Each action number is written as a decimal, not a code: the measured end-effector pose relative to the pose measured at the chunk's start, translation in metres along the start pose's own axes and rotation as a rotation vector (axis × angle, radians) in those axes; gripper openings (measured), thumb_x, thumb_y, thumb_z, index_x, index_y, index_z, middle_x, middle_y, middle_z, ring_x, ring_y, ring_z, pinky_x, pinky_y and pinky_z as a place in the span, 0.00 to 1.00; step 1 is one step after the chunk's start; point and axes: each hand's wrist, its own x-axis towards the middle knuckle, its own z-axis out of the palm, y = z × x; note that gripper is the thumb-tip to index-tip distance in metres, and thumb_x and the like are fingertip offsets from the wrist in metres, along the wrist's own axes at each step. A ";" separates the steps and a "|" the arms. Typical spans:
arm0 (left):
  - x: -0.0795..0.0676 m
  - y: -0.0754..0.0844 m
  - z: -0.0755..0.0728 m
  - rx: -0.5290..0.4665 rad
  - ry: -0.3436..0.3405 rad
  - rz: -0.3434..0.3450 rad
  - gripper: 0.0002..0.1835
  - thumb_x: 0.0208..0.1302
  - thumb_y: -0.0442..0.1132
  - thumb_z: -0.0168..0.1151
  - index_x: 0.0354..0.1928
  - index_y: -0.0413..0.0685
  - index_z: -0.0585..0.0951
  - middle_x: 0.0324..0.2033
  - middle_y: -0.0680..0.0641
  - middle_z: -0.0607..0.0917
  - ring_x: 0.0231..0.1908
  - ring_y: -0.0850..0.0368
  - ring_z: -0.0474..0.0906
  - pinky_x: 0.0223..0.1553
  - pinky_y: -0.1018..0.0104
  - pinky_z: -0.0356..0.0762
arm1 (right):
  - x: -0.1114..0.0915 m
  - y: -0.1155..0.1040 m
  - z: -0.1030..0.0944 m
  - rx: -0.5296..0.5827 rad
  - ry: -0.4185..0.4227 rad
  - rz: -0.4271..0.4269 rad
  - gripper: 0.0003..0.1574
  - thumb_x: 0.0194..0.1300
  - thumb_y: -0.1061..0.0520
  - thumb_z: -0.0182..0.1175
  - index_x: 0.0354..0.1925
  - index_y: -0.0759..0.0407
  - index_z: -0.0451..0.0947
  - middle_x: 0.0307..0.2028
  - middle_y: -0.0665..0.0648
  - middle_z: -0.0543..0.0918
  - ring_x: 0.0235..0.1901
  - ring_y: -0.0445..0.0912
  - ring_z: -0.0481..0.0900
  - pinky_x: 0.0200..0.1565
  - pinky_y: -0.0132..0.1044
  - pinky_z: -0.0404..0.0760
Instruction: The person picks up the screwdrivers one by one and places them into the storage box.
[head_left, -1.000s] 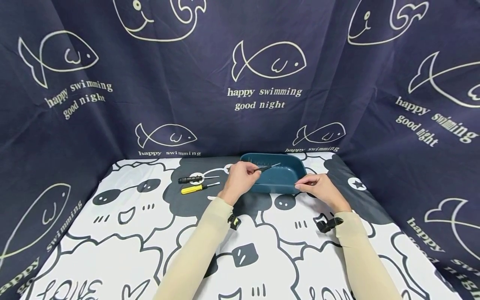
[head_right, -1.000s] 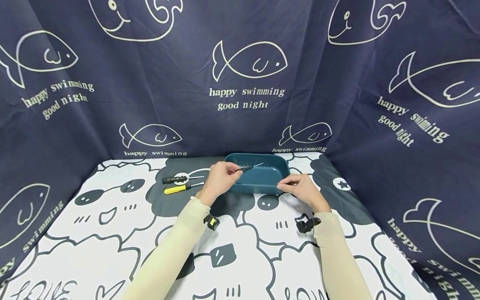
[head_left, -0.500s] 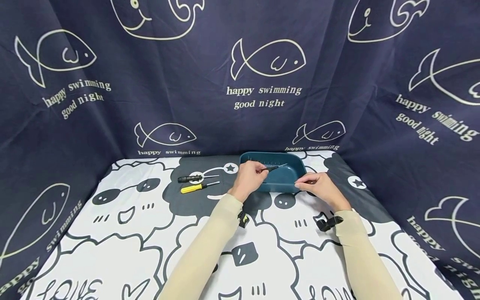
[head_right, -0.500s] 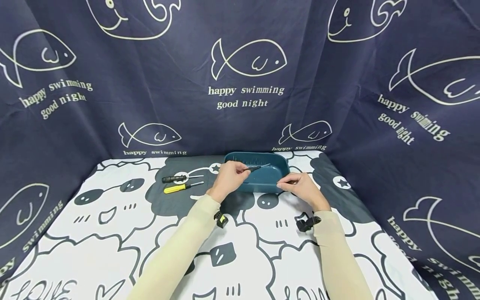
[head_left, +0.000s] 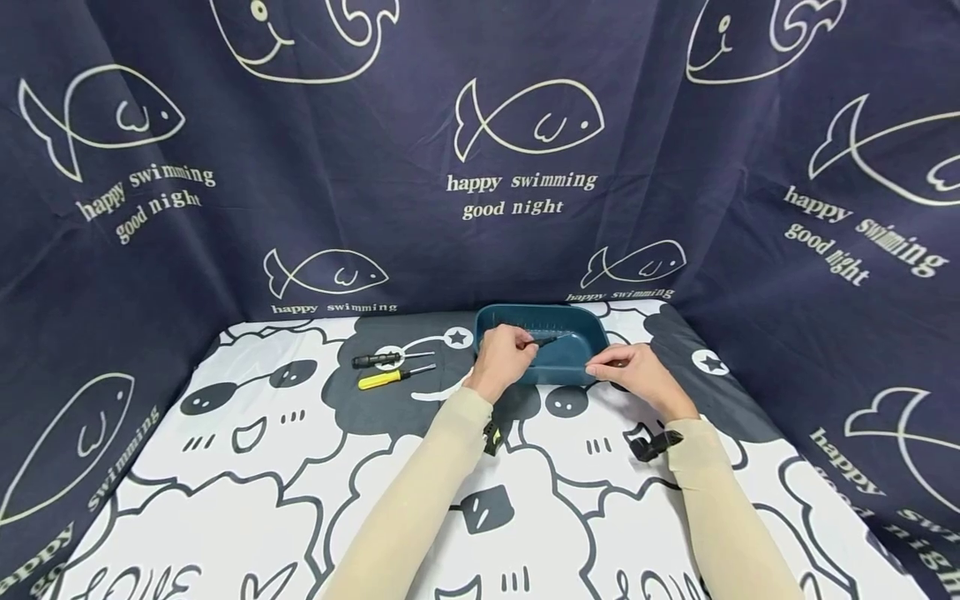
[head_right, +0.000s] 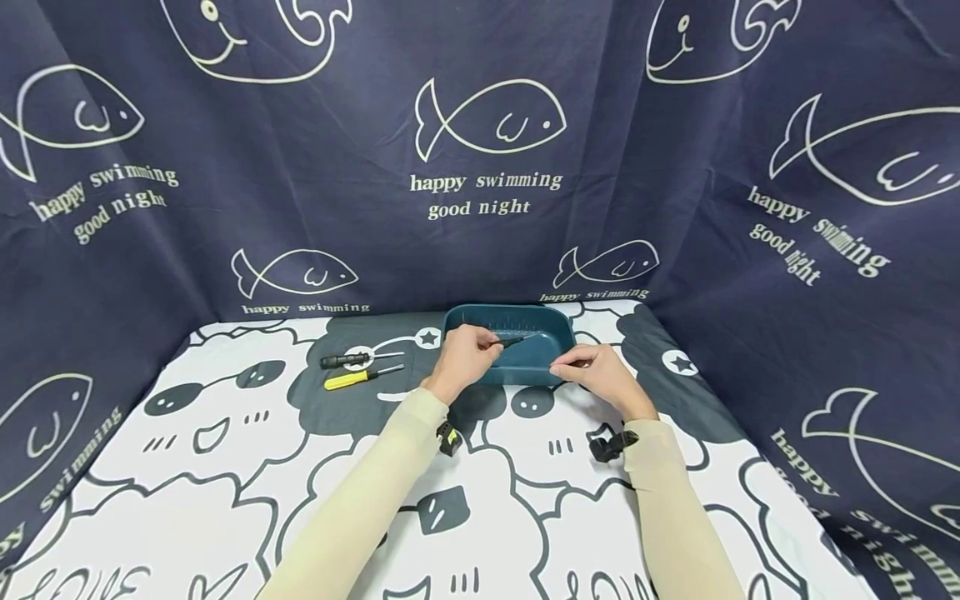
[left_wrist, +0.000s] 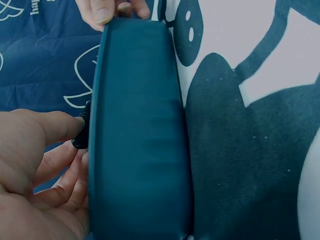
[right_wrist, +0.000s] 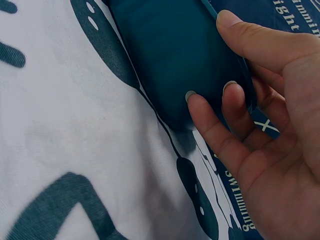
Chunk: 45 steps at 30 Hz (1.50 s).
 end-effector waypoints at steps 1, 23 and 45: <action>0.000 -0.001 0.001 0.010 0.001 -0.003 0.07 0.70 0.39 0.67 0.44 0.46 0.90 0.34 0.52 0.89 0.34 0.61 0.83 0.35 0.67 0.81 | 0.000 -0.002 0.000 0.001 -0.003 0.003 0.17 0.60 0.44 0.77 0.42 0.52 0.91 0.41 0.54 0.90 0.37 0.45 0.86 0.41 0.42 0.85; -0.001 -0.003 0.007 0.077 0.012 -0.057 0.04 0.69 0.41 0.69 0.41 0.51 0.89 0.32 0.54 0.88 0.32 0.61 0.82 0.34 0.65 0.80 | 0.001 -0.001 0.001 -0.010 -0.003 0.014 0.17 0.61 0.47 0.76 0.45 0.55 0.91 0.42 0.56 0.90 0.36 0.41 0.85 0.42 0.43 0.85; -0.004 -0.006 -0.003 -0.029 0.049 0.035 0.06 0.65 0.38 0.66 0.40 0.50 0.90 0.30 0.57 0.87 0.33 0.62 0.82 0.38 0.66 0.80 | 0.002 -0.002 0.002 0.008 -0.007 0.001 0.17 0.62 0.49 0.76 0.45 0.58 0.90 0.43 0.59 0.89 0.35 0.41 0.84 0.41 0.45 0.85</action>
